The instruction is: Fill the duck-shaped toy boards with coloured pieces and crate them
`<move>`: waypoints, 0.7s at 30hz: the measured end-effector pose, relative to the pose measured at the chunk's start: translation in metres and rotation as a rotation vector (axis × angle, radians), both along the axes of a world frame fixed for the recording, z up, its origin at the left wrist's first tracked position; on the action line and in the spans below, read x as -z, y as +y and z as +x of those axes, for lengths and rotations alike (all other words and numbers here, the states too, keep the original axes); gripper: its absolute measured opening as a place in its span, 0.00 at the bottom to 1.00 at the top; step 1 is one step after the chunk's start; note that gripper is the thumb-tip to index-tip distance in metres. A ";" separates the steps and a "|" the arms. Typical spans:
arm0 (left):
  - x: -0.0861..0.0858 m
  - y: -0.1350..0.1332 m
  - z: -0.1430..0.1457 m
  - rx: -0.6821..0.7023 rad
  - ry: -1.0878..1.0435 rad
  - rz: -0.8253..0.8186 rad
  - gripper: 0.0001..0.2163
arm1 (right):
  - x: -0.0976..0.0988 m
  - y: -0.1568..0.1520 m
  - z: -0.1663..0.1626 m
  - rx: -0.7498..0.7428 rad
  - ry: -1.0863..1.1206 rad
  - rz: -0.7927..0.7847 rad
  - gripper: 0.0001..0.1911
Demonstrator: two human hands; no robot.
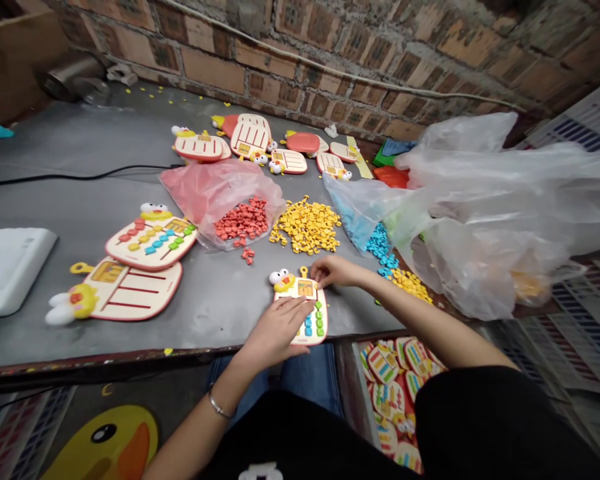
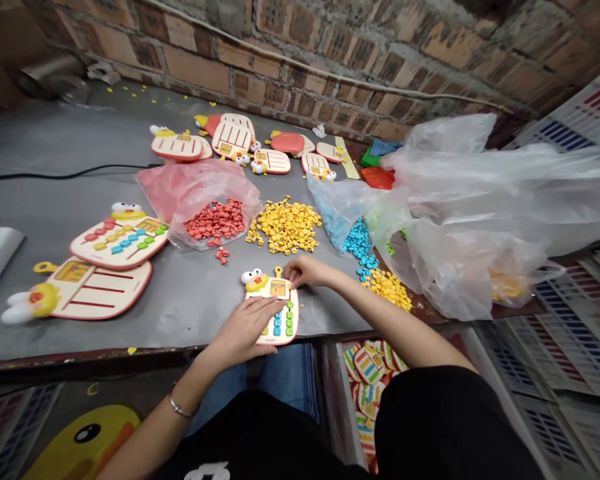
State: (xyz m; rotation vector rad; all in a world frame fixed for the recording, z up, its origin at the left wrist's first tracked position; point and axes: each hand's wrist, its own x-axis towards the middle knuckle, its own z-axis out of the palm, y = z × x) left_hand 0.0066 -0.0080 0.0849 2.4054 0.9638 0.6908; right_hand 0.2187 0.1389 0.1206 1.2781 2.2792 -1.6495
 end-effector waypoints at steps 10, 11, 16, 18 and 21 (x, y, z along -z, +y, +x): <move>0.000 -0.001 0.001 -0.024 0.046 0.025 0.42 | 0.003 0.017 -0.015 -0.237 -0.201 0.192 0.08; 0.000 -0.001 0.002 -0.025 0.052 0.029 0.42 | 0.003 0.017 -0.016 -0.250 -0.202 0.209 0.08; 0.000 -0.002 0.001 -0.022 0.058 0.039 0.41 | -0.003 0.013 -0.013 -0.220 -0.208 0.189 0.09; 0.000 -0.003 0.001 -0.022 0.057 0.048 0.41 | -0.007 0.004 -0.008 -0.143 -0.195 0.146 0.10; 0.001 -0.004 0.000 -0.028 0.050 0.050 0.41 | -0.007 -0.018 0.002 0.074 -0.082 0.056 0.16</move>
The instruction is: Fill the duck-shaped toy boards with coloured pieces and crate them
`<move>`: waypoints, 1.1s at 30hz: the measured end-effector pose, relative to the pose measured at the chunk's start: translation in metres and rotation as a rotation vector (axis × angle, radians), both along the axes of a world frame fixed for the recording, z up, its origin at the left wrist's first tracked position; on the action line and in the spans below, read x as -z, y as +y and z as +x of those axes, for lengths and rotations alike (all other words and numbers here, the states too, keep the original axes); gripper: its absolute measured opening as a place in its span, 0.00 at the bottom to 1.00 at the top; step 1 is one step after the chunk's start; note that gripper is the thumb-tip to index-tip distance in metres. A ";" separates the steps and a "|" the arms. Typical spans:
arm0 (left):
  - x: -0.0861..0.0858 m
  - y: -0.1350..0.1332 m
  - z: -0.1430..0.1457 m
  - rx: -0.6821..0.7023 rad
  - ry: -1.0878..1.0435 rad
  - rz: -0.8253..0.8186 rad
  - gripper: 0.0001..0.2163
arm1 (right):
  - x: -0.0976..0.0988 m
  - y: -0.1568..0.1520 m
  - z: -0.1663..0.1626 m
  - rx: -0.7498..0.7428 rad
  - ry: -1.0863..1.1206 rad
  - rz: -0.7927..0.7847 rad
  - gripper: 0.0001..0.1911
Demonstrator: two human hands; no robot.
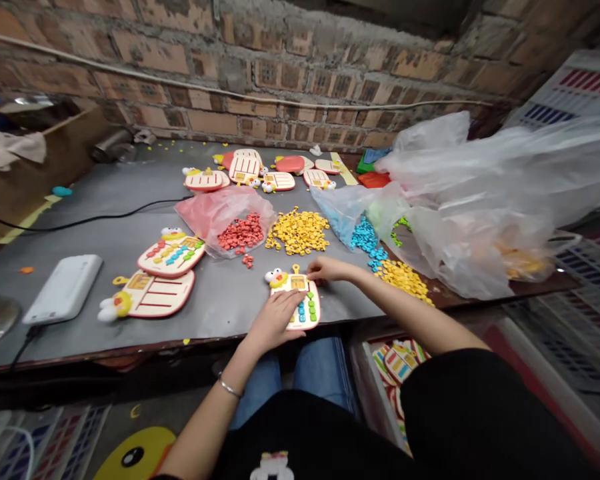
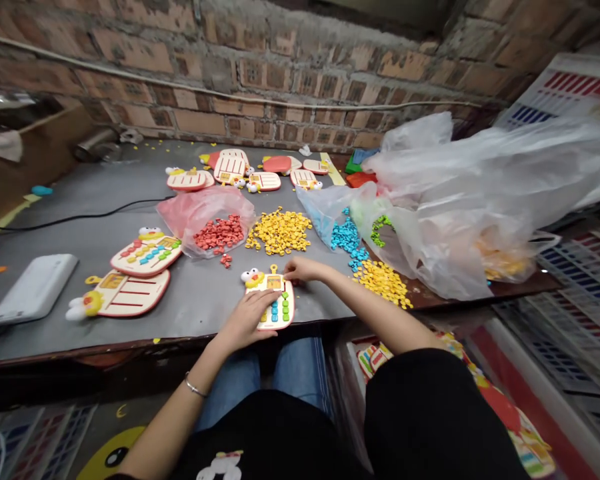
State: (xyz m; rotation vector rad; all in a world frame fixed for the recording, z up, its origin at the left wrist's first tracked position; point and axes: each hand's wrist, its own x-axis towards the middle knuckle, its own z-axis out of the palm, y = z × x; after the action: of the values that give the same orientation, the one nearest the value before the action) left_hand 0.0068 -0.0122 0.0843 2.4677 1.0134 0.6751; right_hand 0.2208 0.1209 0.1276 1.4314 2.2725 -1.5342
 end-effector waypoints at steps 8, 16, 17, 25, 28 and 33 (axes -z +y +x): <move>0.000 -0.003 0.000 0.001 -0.046 0.014 0.41 | 0.027 -0.044 0.002 0.324 0.260 -0.058 0.28; 0.003 -0.007 -0.012 -0.287 -0.396 0.095 0.39 | 0.026 -0.083 -0.013 0.603 0.524 0.273 0.28; 0.005 -0.006 -0.013 -0.340 -0.441 0.079 0.36 | 0.026 -0.090 -0.014 0.622 0.540 0.317 0.28; 0.015 -0.008 -0.011 -0.444 -0.524 -0.118 0.41 | 0.027 -0.125 -0.035 0.751 0.562 0.514 0.26; 0.013 -0.010 -0.013 -0.448 -0.486 -0.113 0.43 | 0.026 -0.125 -0.040 0.713 0.556 0.499 0.27; 0.016 -0.009 -0.016 -0.380 -0.536 -0.135 0.43 | 0.031 -0.130 -0.039 0.763 0.514 0.454 0.31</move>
State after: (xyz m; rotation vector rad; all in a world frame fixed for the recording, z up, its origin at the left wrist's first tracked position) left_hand -0.0092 -0.0213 0.0685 1.8324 1.2541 1.2555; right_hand 0.1818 -0.0096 0.0965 2.5047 2.6427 -1.7846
